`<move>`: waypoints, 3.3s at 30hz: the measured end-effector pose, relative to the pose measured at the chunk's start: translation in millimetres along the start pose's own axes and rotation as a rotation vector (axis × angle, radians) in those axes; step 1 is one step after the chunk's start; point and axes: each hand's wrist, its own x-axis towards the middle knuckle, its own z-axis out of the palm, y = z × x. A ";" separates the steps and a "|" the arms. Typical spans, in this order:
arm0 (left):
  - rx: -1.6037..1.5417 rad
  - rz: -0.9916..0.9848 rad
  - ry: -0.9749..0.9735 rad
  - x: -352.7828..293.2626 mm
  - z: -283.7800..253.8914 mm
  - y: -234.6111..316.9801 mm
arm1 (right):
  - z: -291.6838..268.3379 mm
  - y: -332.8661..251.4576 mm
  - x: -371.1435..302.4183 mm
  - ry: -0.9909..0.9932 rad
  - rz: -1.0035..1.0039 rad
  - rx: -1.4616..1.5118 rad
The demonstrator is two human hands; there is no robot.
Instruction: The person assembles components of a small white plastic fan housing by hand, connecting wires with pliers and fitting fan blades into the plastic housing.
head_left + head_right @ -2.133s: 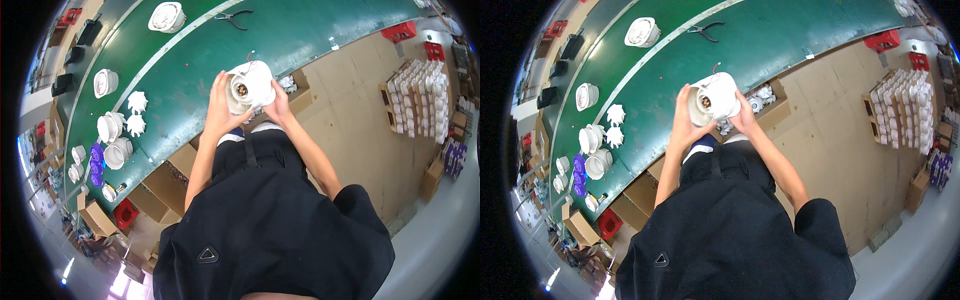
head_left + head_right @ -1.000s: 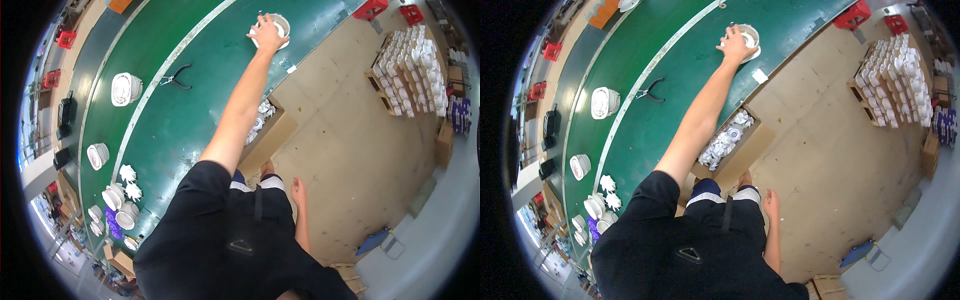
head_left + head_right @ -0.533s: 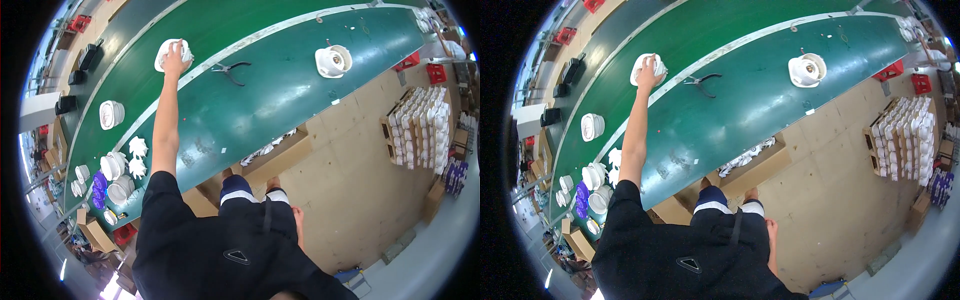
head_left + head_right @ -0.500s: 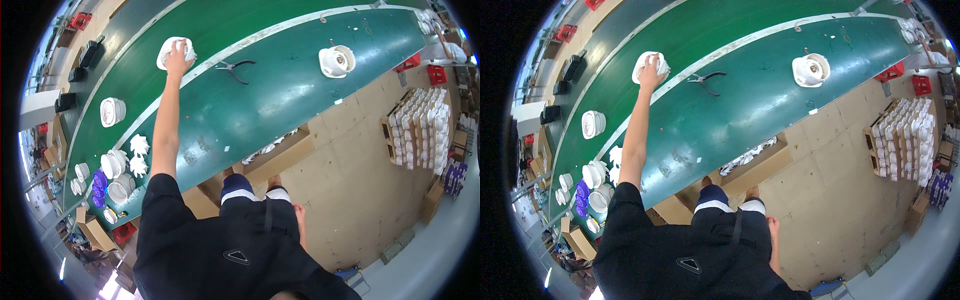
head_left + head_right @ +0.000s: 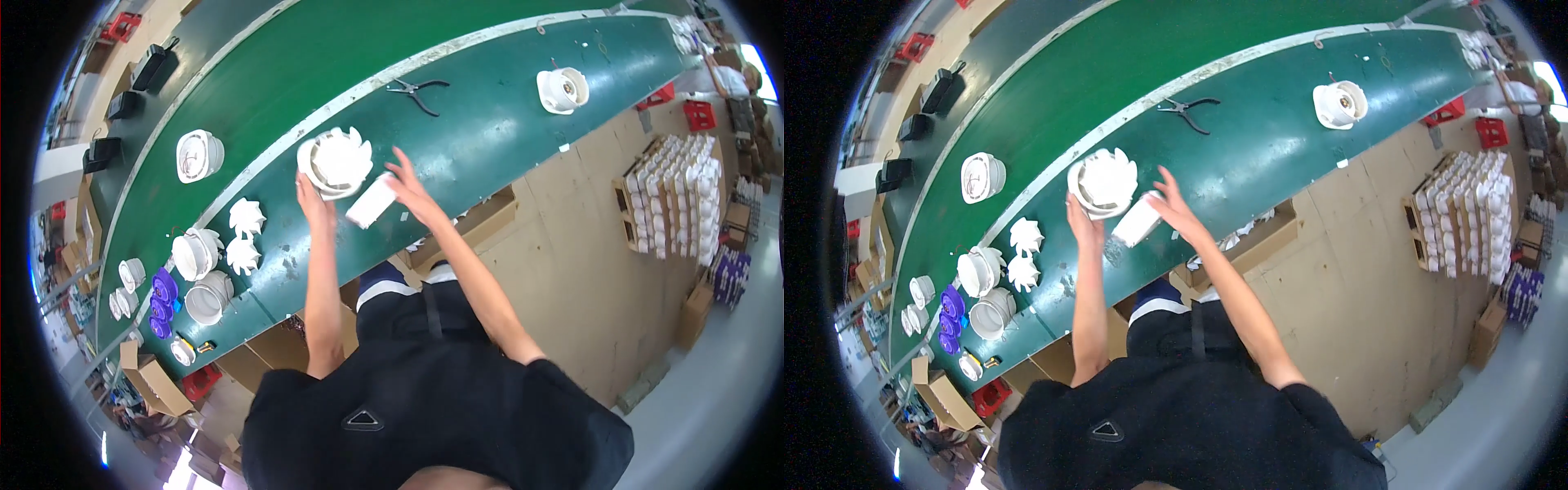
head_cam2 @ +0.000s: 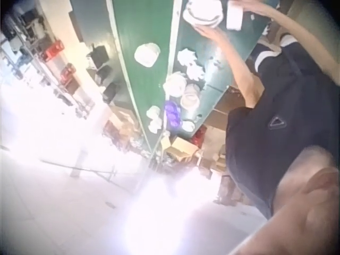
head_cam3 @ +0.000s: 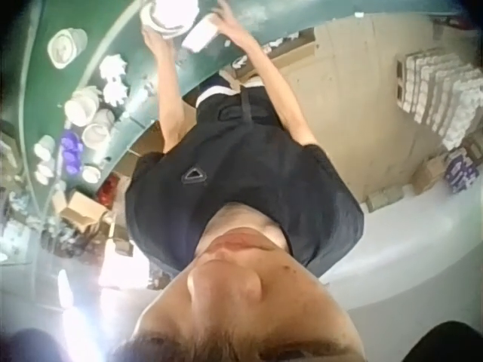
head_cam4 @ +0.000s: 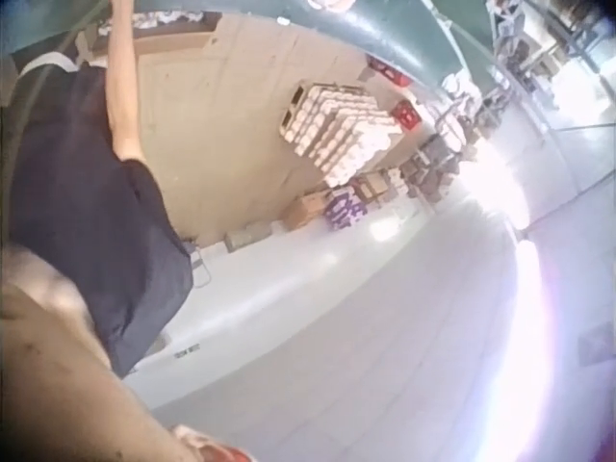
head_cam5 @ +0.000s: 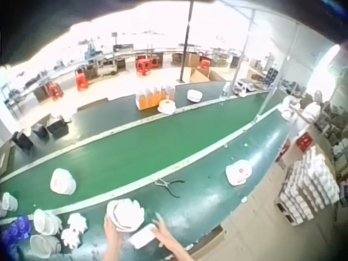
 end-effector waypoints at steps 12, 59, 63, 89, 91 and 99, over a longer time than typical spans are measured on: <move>-0.246 -0.206 0.119 -32.5 -71.5 -21.2 | 58.2 35.5 43.1 0.259 -0.569 -0.734; -0.890 -0.397 -0.362 -75.8 -9.4 25.5 | 23.6 54.2 -38.0 -0.256 0.579 0.600; -0.865 -0.465 -0.344 -90.7 -1.8 36.6 | 40.1 41.5 -18.3 -0.085 0.143 0.649; -0.412 -0.026 -0.331 -124.5 20.1 92.1 | 41.0 -69.6 -143.9 0.448 -0.767 -0.030; -0.292 0.001 -0.361 -131.6 20.7 94.2 | 51.9 -96.9 -148.0 0.490 -0.802 -0.079; -0.147 -0.071 -0.538 -158.2 37.4 87.0 | 84.6 -138.7 -128.4 0.605 -0.533 -0.748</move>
